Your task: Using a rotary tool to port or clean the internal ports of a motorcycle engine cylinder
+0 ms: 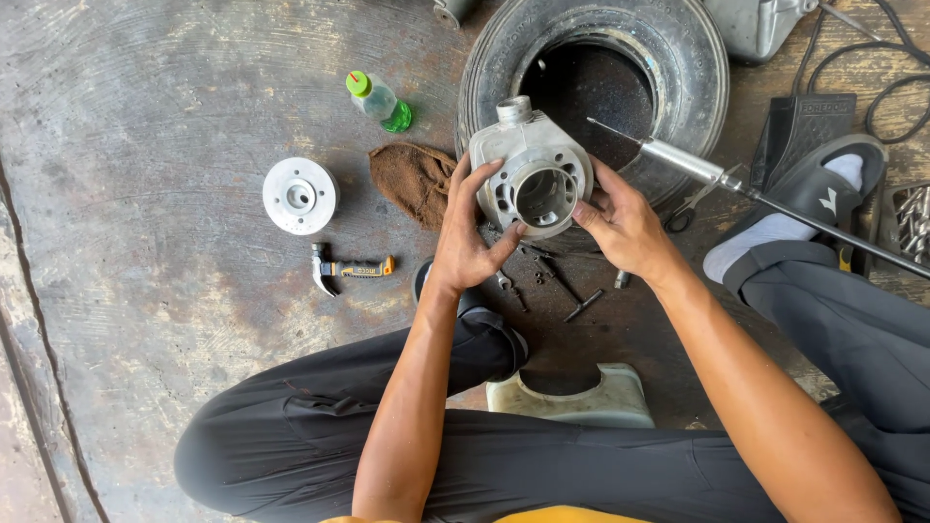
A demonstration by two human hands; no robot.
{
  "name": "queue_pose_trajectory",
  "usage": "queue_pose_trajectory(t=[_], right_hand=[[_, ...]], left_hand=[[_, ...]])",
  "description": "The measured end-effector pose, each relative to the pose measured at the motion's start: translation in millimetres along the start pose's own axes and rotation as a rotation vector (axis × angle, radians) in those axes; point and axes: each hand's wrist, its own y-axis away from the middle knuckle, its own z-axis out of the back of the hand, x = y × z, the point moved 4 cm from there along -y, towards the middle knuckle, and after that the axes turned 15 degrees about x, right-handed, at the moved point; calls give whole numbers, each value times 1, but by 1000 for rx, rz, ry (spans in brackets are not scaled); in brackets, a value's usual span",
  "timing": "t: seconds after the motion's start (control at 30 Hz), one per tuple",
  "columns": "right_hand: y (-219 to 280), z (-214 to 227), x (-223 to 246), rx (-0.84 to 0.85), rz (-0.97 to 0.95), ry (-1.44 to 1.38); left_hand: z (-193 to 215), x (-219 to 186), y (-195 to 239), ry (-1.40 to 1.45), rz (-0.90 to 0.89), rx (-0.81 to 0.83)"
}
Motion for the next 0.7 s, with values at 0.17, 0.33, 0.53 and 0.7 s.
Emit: queue_pose_trajectory(t=[0.17,0.33,0.53,0.7], right_hand=[[0,1,3,29,-14,35],[-2,7,11,75,-63,12],[-5,11,4,69,-52,-86],[-4,12,7,108,-54,-138]], left_hand=[[-5,0,2,-58,30,-12],[-9,-7,-1,-84,92,-4],[-10,-19,-4,-201,178,12],[-12,-19,-4,-239,208,-4]])
